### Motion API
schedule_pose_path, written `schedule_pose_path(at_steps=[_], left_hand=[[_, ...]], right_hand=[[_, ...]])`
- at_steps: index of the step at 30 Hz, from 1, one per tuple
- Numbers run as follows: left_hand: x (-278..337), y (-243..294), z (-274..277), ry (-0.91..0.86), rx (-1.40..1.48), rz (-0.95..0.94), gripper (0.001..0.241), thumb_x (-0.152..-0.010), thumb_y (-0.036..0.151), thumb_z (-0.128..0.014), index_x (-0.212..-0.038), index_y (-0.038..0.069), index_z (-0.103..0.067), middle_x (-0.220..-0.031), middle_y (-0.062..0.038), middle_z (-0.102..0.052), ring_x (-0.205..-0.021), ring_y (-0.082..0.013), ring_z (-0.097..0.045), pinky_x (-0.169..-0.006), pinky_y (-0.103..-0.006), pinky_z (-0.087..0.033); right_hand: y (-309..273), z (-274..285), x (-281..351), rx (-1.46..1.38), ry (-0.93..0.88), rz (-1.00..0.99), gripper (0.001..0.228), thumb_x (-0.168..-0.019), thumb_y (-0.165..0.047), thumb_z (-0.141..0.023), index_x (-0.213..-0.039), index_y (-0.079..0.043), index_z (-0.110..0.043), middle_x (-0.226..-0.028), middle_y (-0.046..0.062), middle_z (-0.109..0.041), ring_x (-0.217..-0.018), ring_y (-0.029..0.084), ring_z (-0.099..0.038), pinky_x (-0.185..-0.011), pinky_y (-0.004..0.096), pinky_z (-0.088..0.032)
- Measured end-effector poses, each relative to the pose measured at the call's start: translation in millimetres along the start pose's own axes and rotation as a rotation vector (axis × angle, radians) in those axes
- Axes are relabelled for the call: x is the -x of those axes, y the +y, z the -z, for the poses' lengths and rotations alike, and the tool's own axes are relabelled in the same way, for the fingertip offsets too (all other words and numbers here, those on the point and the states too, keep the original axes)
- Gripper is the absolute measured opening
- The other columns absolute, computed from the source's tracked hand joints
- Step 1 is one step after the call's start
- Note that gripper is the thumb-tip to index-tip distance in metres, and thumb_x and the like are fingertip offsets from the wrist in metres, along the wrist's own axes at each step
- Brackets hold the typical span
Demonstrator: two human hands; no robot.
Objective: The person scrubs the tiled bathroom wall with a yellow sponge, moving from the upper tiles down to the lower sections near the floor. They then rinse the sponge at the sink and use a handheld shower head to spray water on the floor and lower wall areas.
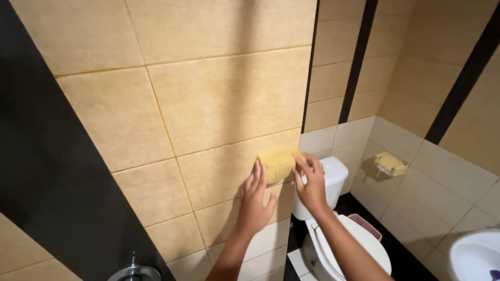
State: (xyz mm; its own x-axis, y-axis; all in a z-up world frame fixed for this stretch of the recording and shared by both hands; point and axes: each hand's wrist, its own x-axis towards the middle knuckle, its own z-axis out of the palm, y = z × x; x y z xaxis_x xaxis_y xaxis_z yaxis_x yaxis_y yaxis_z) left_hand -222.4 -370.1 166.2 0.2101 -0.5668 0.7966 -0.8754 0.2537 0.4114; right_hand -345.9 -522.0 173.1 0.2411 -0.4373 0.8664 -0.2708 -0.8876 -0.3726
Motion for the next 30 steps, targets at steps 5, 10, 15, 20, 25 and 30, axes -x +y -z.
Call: schedule_pose_path(at_steps=[5,10,15,20,25,30], left_hand=[[44,-18,-30,-0.131,0.073,0.107,0.085,-0.084,0.010,-0.072,-0.157,-0.001,-0.031,-0.166,-0.027,-0.026,-0.151,-0.0420,-0.033,-0.117,-0.0493,-0.031],[48,-14,-37,-0.126,0.139,0.129,0.080,-0.086,0.008,-0.070,-0.156,-0.001,-0.034,-0.166,-0.027,-0.027,-0.153,-0.0420,-0.032,-0.118,-0.0472,-0.034],[7,3,-12,0.013,0.013,0.020,0.087,-0.085,0.007,-0.070,-0.160,-0.003,-0.025,-0.169,-0.028,-0.019,-0.154,-0.0439,-0.026,-0.120,-0.0522,-0.027],[-49,18,27,0.160,-0.044,-0.100,0.088,-0.088,0.009,-0.070,-0.161,-0.002,-0.022,-0.169,-0.027,-0.019,-0.157,-0.0443,-0.023,-0.121,-0.0525,-0.028],[-53,17,51,0.163,-0.068,-0.092,0.086,-0.089,0.012,-0.068,-0.162,0.002,-0.024,-0.171,-0.023,-0.022,-0.158,-0.0402,-0.026,-0.121,-0.0504,-0.030],[-2,3,44,0.056,-0.121,0.040,0.081,-0.090,0.013,-0.068,-0.159,0.002,-0.027,-0.170,-0.022,-0.022,-0.154,-0.0391,-0.027,-0.118,-0.0490,-0.029]], right_hand=[[28,-7,52,-0.038,-0.128,-0.122,0.044,-0.080,0.004,-0.075,-0.122,-0.008,-0.069,-0.130,0.013,-0.061,-0.116,0.034,-0.059,-0.098,0.040,-0.050],[26,1,48,-0.075,-0.147,-0.149,0.044,-0.080,0.003,-0.076,-0.122,-0.007,-0.068,-0.128,0.014,-0.061,-0.119,0.035,-0.059,-0.097,0.040,-0.051],[0,7,-3,-0.126,-0.015,-0.021,0.043,-0.082,0.002,-0.076,-0.124,-0.007,-0.069,-0.125,0.015,-0.061,-0.116,0.035,-0.062,-0.097,0.041,-0.052],[-50,20,-73,-0.093,0.071,0.081,0.043,-0.086,0.000,-0.077,-0.128,-0.008,-0.069,-0.130,0.017,-0.060,-0.119,0.036,-0.060,-0.097,0.042,-0.052],[-66,12,-73,-0.079,0.119,0.137,0.045,-0.087,0.002,-0.076,-0.130,-0.009,-0.070,-0.131,0.016,-0.061,-0.118,0.035,-0.058,-0.099,0.043,-0.051],[-41,-18,-11,-0.078,-0.010,0.042,0.045,-0.082,0.001,-0.076,-0.125,-0.011,-0.071,-0.131,0.018,-0.057,-0.116,0.035,-0.058,-0.096,0.041,-0.052]])
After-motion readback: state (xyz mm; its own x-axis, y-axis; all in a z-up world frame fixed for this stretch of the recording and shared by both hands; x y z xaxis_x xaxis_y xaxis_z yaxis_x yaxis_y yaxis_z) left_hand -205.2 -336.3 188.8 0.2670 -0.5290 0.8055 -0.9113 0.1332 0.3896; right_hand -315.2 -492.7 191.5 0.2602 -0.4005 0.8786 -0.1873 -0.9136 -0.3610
